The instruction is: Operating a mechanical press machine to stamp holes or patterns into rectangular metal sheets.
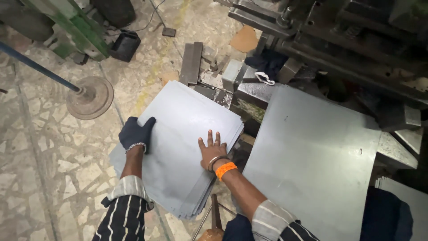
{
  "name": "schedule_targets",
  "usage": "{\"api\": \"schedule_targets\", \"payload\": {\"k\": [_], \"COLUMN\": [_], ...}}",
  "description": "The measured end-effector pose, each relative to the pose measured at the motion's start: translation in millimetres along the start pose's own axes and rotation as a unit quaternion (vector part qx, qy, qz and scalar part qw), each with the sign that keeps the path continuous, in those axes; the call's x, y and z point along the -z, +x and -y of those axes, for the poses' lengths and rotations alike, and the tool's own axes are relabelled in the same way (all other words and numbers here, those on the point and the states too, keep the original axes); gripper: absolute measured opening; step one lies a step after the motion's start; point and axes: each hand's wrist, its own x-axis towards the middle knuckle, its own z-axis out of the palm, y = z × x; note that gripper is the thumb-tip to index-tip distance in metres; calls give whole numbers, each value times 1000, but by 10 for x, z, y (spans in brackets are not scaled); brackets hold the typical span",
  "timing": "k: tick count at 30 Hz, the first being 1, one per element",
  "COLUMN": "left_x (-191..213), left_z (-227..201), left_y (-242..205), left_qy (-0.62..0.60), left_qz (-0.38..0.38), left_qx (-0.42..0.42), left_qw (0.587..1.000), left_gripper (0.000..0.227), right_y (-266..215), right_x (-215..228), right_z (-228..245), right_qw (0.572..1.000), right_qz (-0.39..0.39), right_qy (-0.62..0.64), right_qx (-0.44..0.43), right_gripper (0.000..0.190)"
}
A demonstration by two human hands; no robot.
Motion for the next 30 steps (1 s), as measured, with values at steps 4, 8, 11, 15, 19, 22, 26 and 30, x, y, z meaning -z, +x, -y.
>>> {"api": "schedule_targets", "payload": {"k": [4,8,11,15,19,22,26,30], "left_x": [158,614,1052,1356,1783,2075,2012,1894], "left_z": [-67,-232,-377,-564,-948,-1198,-888,-647], "left_y": [10,-130,-272,-429,-747,-885,-531,-316], "left_qy": [15,23,6,15,38,-11,-29,-79], "left_qz": [8,-27,20,-25,-97,-114,-168,-159], "left_qx": [1,-17,0,-33,-61,-41,-42,-50], "left_qw": [1000,999,1000,999,993,993,984,983], "left_gripper": [87,87,81,75,66,59,55,65], "right_y": [83,125,213,17,72,-88,-346,-842], "right_x": [-48,-34,-24,-19,-144,-46,164,410], "right_z": [-57,-111,-166,-234,-276,-305,-378,-627], "right_qw": [1000,999,998,982,926,879,827,732], "right_qz": [-6,-13,-20,-19,-37,-106,-212,-300], "right_qy": [11,46,61,189,374,466,520,611], "right_qx": [-2,11,13,19,38,-2,-8,-8], "right_gripper": [82,81,78,80,98,103,95,87]}}
